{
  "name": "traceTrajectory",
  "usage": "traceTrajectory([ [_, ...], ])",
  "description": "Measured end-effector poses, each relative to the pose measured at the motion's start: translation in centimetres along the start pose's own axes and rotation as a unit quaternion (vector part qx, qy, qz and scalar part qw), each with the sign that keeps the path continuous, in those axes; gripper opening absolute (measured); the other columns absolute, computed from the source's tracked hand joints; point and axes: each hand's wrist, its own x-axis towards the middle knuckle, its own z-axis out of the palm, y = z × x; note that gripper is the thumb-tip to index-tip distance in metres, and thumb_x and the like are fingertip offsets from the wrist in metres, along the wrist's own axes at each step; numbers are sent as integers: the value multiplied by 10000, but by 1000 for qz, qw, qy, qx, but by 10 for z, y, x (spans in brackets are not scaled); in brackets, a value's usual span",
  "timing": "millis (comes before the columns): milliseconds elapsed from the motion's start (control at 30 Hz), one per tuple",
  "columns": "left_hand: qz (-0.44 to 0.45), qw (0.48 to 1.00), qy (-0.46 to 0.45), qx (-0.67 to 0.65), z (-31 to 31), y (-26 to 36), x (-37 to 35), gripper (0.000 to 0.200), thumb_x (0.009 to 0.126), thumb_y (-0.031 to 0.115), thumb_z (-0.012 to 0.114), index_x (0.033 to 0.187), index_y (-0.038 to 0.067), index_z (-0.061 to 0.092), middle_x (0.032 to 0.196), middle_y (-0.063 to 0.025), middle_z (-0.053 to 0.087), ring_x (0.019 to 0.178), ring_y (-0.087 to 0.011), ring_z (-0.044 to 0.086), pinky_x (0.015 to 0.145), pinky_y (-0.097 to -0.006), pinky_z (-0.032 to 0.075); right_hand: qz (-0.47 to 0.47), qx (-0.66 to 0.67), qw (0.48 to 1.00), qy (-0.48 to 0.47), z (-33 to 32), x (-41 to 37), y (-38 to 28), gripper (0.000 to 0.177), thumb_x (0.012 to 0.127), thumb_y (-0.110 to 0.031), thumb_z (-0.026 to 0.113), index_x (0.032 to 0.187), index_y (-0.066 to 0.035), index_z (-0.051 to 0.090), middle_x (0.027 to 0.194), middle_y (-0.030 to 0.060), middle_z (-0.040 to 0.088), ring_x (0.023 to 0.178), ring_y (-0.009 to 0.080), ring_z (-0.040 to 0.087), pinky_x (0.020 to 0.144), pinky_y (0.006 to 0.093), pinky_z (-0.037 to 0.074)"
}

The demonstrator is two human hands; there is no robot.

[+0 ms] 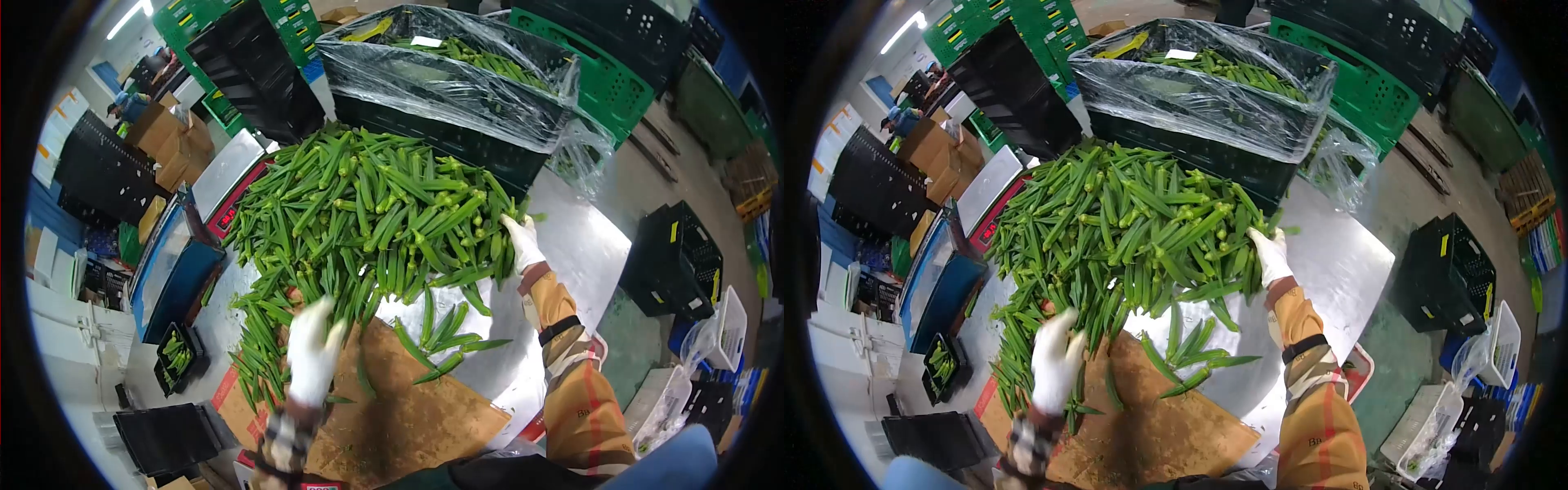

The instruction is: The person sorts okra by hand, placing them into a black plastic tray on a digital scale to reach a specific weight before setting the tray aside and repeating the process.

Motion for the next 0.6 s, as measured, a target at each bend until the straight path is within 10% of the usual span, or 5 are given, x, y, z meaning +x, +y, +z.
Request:
traceTrajectory([
  [267,162,983,-86,12,109,85,181,928,789,574,747,1532,130,413,1529,-207,435,1421,-449,360,1168,-589,281,159,116,967,-160,5,8,6,490,926,-209,696,1357,-42,533,1192,132,683,998,268,703,869,417,600],
  [600,141,980,-130,54,74,64,169,904,741,573,775,1506,212,456,1398,-149,552,1375,-414,405,1126,-598,325,234,14,940,-248,72,-46,9,378,980,-354,620,1248,-88,632,1093,70,710,923,212,690,821,373,586],
])
